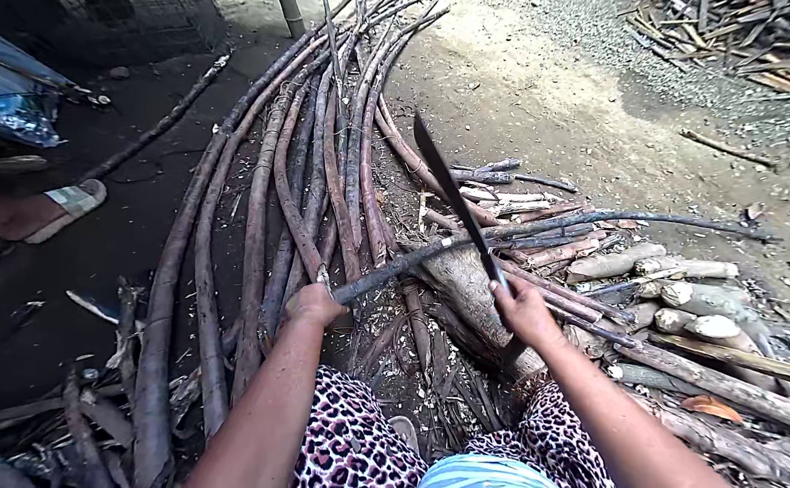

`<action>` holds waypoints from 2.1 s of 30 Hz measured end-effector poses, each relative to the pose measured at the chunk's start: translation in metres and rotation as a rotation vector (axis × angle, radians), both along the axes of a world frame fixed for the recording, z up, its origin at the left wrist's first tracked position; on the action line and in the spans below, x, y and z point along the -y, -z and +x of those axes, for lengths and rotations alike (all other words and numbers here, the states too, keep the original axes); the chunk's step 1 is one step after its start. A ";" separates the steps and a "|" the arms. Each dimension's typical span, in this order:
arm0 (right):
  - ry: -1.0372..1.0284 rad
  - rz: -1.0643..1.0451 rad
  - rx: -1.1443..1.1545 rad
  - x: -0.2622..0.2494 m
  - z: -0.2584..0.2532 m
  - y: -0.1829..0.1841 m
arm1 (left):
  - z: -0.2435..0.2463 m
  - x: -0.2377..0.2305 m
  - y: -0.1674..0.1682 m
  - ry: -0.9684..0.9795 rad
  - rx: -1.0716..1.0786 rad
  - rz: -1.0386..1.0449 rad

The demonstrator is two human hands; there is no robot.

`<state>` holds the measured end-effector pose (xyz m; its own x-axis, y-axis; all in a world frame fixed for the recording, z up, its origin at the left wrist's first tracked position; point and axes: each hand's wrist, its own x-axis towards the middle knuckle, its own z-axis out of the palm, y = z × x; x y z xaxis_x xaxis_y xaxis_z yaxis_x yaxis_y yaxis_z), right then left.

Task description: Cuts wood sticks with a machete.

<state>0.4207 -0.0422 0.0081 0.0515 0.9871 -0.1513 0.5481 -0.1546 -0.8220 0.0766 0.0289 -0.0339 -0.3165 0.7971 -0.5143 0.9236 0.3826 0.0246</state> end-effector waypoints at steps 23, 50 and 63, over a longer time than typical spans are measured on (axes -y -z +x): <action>-0.126 -0.555 0.592 -0.037 -0.012 0.039 | 0.008 -0.016 0.016 0.338 -0.031 0.151; 0.193 -0.502 -0.260 0.005 -0.020 0.123 | 0.018 -0.016 -0.006 0.267 0.039 0.057; 0.218 -0.320 -0.247 0.063 0.008 0.109 | -0.003 -0.020 0.006 0.222 0.056 0.009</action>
<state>0.4283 -0.1050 -0.1009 0.1766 0.8590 -0.4805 0.2682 -0.5117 -0.8162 0.0737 0.0486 -0.0404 -0.1039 0.8485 -0.5189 0.9822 0.1697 0.0809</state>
